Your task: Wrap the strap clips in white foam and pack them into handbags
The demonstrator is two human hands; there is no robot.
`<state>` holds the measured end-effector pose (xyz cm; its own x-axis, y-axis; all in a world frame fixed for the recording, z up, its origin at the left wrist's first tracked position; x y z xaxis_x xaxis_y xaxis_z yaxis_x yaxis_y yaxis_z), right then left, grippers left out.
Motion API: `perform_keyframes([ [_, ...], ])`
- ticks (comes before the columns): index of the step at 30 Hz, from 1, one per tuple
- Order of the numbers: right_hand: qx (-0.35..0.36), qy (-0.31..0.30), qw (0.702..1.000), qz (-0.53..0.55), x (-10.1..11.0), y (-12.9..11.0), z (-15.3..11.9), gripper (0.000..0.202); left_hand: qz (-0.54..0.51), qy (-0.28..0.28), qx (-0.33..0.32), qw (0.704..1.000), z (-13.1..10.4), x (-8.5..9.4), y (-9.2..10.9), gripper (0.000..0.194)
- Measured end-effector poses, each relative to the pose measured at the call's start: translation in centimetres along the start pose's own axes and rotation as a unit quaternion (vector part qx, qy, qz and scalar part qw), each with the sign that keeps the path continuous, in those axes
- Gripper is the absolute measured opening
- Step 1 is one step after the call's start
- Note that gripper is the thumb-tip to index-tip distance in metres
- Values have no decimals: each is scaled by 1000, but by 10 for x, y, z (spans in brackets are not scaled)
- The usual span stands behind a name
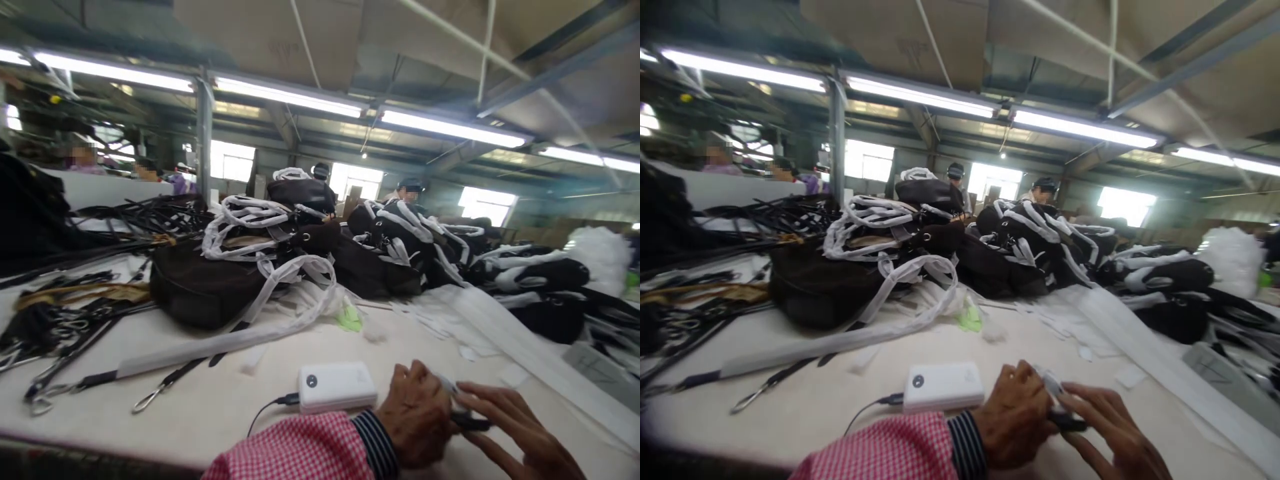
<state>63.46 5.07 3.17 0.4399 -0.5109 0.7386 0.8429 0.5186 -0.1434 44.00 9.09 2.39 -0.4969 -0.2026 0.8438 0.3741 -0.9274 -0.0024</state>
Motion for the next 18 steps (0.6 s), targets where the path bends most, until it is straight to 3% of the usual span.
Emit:
perform_keyframes([
  [3, -96, 109, 989, 20, 24, -17, 25, 56, -142, 56, 120, 981, -4, 49, -19, 23],
  [5, -183, 121, 973, 71, 27, -22, 38, 61, -179, 98, 152, 967, -13, 87, -35, 16],
  [7, -248, 72, 956, 136, 18, -27, 49, 52, -195, 136, 172, 956, -27, 123, -55, 19],
  [10, -275, -53, 932, 231, -13, -40, 65, 35, -221, 195, 224, 929, -57, 163, -92, 34],
  [11, -273, -81, 925, 252, -25, -45, 70, 33, -246, 211, 249, 913, -69, 170, -106, 38],
  [15, -254, -127, 911, 298, -68, -61, 90, 24, -389, 339, 355, 779, -115, 167, -148, 41],
  [18, -229, -151, 915, 297, -93, -70, 100, 20, -416, 366, 392, 734, -139, 149, -159, 42],
])
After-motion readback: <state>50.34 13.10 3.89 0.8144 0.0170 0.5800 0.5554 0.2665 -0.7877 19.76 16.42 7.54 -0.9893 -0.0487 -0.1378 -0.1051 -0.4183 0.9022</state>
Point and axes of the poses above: each hand's wrist, its own z-axis towards the middle knuckle, its own x-axis out of the back of the hand, y = z × x, the point moved 4 cm from there along z, towards the middle knuckle, and after that the axes turned 8 degrees about -x, right-handed, at the moved point
